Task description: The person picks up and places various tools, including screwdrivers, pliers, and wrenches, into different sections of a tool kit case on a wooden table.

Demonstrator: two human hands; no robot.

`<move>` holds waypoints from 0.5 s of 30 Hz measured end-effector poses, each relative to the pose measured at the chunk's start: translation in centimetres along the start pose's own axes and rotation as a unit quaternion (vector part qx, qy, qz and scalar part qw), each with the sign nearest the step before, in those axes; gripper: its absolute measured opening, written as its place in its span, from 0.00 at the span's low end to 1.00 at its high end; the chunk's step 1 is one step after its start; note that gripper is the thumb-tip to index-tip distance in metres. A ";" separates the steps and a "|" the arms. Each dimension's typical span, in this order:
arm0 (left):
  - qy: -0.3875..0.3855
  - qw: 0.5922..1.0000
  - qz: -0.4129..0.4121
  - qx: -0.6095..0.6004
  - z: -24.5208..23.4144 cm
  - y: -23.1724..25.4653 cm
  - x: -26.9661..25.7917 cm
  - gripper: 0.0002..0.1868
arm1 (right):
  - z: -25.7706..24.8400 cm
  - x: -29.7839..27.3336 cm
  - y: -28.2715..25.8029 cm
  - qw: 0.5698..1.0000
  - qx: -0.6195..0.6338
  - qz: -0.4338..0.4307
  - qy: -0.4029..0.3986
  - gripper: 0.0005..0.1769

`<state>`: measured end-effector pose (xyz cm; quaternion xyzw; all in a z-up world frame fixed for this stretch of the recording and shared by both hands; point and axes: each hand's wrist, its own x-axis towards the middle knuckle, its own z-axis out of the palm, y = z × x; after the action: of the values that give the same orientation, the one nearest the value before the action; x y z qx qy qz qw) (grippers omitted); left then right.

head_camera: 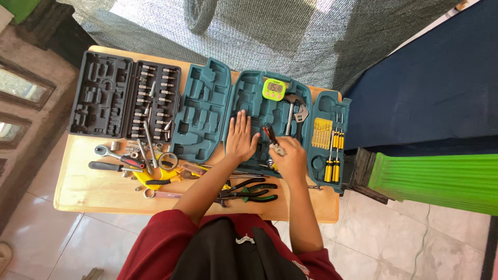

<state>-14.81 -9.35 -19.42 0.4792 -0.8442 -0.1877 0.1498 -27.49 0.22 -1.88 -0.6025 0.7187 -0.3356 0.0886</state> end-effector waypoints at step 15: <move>-0.062 0.793 -0.008 -0.606 -8.7 -3.9 -6.0 0.26 | 5.1 -1.1 0.4 0.987 -0.115 -0.099 -0.060 0.17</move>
<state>-5.13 -7.52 -13.99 0.2839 -0.5612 -0.6917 0.3550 -24.81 -0.65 -6.25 -0.6956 0.6829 -0.2211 0.0284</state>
